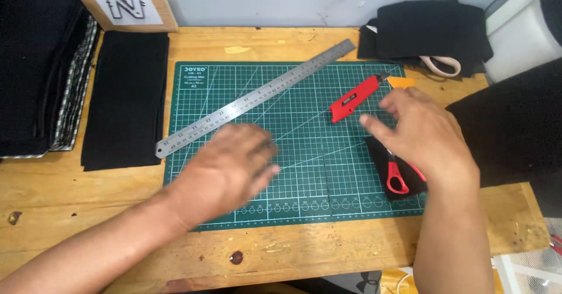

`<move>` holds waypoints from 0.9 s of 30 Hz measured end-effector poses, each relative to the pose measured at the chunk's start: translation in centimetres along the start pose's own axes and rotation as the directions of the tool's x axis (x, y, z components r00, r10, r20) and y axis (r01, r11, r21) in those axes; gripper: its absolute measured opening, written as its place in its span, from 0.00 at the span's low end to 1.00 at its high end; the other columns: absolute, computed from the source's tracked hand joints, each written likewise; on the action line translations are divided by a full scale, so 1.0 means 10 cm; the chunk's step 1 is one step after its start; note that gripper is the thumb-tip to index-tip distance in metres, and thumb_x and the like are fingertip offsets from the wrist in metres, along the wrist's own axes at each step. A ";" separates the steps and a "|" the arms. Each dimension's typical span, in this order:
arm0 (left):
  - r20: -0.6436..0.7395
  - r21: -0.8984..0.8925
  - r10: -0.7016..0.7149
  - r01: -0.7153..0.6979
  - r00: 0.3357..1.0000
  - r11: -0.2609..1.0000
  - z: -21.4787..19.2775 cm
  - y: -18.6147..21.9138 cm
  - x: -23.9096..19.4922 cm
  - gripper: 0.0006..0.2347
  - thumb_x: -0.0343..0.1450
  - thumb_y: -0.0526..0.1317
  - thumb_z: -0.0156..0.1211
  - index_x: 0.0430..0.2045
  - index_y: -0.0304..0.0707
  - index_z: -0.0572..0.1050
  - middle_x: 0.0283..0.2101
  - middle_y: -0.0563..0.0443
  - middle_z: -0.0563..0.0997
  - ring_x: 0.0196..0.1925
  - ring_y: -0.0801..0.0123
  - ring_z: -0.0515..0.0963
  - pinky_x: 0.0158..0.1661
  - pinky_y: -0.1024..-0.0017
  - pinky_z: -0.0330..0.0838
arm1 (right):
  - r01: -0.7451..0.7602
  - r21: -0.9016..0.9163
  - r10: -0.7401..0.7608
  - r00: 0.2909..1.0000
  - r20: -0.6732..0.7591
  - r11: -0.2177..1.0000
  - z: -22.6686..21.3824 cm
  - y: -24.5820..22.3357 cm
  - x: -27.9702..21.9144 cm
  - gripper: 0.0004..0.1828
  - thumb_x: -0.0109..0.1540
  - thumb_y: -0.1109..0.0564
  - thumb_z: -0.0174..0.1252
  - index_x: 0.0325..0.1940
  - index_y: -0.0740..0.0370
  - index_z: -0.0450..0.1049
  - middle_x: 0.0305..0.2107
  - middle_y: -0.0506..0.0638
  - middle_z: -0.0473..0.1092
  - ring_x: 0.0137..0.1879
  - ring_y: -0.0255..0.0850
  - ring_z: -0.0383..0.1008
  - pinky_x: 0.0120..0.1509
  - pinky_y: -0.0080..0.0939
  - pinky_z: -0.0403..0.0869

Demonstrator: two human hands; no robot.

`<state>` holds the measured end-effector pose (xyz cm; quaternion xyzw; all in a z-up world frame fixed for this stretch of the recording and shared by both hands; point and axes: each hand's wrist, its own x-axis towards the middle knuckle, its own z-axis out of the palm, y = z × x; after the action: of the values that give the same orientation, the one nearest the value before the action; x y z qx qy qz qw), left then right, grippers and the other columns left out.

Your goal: The person cuts a piece of black fabric using red scissors on a green cutting mat. They then smooth the cut piece and place it on a stack of similar fabric pieces.

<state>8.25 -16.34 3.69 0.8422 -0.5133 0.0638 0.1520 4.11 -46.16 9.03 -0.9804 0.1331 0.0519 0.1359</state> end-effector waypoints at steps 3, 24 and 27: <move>0.099 -0.103 0.194 -0.184 0.976 0.977 0.16 0.23 0.11 0.15 0.77 0.45 0.47 0.45 0.35 0.80 0.50 0.38 0.80 0.60 0.47 0.76 0.60 0.51 0.66 | -0.111 -0.075 0.125 0.967 0.221 0.991 -0.08 -0.11 0.02 0.32 0.60 0.45 0.64 0.63 0.64 0.74 0.55 0.66 0.74 0.66 0.63 0.73 0.68 0.63 0.69; 0.370 -0.147 0.323 -0.288 0.871 0.946 0.76 0.86 1.04 0.29 0.75 0.60 0.39 0.64 0.39 0.69 0.70 0.40 0.66 0.77 0.53 0.59 0.75 0.48 0.43 | -0.017 -0.054 0.020 0.998 0.053 0.998 0.44 0.50 0.40 0.19 0.59 0.56 0.60 0.53 0.63 0.76 0.38 0.63 0.79 0.53 0.65 0.79 0.56 0.66 0.74; 0.387 -0.153 0.313 -0.275 0.867 0.949 0.76 0.87 1.06 0.28 0.75 0.60 0.38 0.63 0.41 0.71 0.69 0.41 0.66 0.77 0.52 0.59 0.74 0.47 0.46 | -0.024 -0.082 0.019 0.998 -0.063 0.996 0.60 0.60 0.52 0.17 0.59 0.51 0.61 0.51 0.57 0.75 0.36 0.57 0.78 0.52 0.61 0.79 0.55 0.65 0.75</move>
<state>5.07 -31.45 0.98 0.7409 -0.6582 -0.1143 0.0693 7.08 -51.36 1.08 -0.9848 0.1454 0.0282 0.0905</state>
